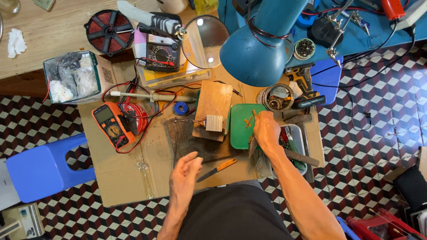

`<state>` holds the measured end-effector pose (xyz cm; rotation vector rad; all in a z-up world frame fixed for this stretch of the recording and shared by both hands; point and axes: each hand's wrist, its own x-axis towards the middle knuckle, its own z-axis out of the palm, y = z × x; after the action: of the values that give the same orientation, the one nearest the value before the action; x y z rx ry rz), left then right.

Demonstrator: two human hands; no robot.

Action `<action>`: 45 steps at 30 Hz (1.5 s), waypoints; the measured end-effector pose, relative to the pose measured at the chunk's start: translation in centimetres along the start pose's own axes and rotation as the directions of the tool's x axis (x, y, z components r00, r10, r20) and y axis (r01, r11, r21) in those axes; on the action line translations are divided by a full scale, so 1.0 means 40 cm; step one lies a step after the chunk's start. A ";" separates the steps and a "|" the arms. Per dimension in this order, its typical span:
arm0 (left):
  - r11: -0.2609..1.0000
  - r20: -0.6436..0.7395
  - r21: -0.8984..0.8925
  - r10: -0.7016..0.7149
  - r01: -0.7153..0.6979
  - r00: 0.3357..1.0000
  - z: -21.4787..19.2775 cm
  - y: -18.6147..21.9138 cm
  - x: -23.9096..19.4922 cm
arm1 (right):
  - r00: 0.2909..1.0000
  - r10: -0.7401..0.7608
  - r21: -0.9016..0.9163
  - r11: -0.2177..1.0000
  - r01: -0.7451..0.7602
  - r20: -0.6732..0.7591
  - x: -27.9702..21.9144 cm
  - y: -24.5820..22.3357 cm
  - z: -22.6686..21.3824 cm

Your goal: The person uses a hammer to tap a small metallic component on a wooden block, then uses pliers to adjust wires and a utility knife to trim a wire. The person repeatedly taps the component and inspects it throughout the clip.

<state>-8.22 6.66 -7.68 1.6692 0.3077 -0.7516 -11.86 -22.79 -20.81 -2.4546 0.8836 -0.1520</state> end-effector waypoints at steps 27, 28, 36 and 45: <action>0.927 0.310 -0.342 -0.043 0.154 0.950 0.115 0.017 0.018 | 0.996 0.034 0.189 0.981 -0.049 0.083 -0.073 -0.031 -0.108; 0.935 0.301 -0.319 -0.054 0.153 0.952 0.110 0.004 0.009 | 0.995 0.012 0.126 0.992 -0.025 0.098 -0.052 -0.023 -0.086; 0.951 0.250 -0.266 -0.087 0.155 0.964 0.129 -0.096 0.024 | 0.974 0.102 -0.054 0.994 -0.092 0.205 0.009 0.000 0.041; 0.963 0.217 -0.267 0.032 0.028 0.976 0.301 -0.197 0.164 | 0.939 0.141 0.224 0.950 -0.217 0.312 0.022 0.048 -0.005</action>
<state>-11.54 -4.12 -18.75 1.3169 0.2393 -0.8455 -12.31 -24.71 -21.68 -2.0758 0.8905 0.1535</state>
